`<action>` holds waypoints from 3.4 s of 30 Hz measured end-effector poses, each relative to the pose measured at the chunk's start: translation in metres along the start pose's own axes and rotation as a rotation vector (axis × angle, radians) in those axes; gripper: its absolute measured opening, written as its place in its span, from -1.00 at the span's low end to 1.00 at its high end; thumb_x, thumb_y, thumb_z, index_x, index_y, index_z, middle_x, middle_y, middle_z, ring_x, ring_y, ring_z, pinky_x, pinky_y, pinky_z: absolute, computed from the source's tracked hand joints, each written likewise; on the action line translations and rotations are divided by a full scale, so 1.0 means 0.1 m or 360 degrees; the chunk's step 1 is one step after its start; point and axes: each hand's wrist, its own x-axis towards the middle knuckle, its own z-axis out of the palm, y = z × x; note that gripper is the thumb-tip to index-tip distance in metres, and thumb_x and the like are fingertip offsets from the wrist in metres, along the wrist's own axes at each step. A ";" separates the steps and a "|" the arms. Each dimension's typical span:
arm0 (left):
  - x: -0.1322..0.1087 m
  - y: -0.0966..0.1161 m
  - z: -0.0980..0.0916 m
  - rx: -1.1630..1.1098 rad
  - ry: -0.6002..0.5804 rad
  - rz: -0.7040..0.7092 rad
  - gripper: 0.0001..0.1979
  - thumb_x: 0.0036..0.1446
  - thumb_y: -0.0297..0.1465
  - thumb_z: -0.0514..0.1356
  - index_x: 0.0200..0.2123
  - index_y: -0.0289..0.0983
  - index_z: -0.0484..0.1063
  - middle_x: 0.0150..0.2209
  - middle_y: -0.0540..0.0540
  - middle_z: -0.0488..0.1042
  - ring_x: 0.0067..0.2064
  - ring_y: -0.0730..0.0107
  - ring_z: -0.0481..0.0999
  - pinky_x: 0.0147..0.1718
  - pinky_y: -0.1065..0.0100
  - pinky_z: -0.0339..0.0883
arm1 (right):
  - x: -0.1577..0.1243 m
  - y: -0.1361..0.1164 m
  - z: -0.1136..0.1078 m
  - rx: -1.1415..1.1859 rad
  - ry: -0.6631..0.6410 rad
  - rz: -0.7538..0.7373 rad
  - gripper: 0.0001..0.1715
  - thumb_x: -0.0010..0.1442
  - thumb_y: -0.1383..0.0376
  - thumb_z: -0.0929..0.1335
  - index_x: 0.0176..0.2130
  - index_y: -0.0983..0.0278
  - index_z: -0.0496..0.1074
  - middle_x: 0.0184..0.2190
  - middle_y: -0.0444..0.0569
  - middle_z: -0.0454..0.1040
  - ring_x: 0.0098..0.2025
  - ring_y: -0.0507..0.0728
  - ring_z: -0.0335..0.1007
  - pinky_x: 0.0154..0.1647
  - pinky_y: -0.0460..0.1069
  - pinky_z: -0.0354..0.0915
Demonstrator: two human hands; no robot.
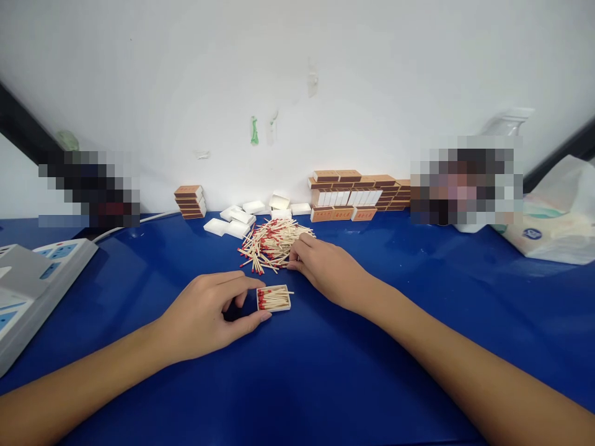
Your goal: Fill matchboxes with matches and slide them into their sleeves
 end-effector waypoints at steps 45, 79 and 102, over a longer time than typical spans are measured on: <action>0.04 -0.08 0.01 0.0007 0.0057 -0.0037 -0.70 0.29 -0.15 0.32 -0.05 -0.22 0.60 -0.45 0.06 0.43 -0.47 0.47 0.35 -0.47 0.39 0.17 | -0.21 -0.24 -0.10 0.0481 -0.0033 -0.0203 -0.78 0.47 0.21 0.34 -0.14 0.21 0.58 -0.19 0.00 0.46 -0.27 0.09 0.38 -0.28 -0.01 0.29; 0.02 0.00 -0.01 -0.0118 0.0042 0.0221 -0.81 0.27 -0.27 0.37 -0.12 -0.24 0.57 -0.41 0.08 0.43 -0.44 0.50 0.37 -0.45 0.41 0.19 | -0.26 -0.35 -0.11 0.0780 -0.0093 -0.0258 -0.91 0.38 0.22 0.45 -0.16 0.18 0.58 -0.22 -0.10 0.42 -0.27 0.02 0.36 -0.32 -0.07 0.26; 0.01 -0.04 0.02 -0.0012 0.0080 0.0117 -0.72 0.29 -0.22 0.34 -0.02 -0.23 0.59 -0.42 0.07 0.45 -0.46 0.47 0.38 -0.44 0.38 0.22 | -0.22 -0.24 -0.25 0.0368 -0.0222 -0.0118 -0.72 0.44 0.19 0.37 -0.33 0.23 0.45 -0.36 -0.11 0.44 -0.35 0.05 0.31 -0.34 -0.04 0.19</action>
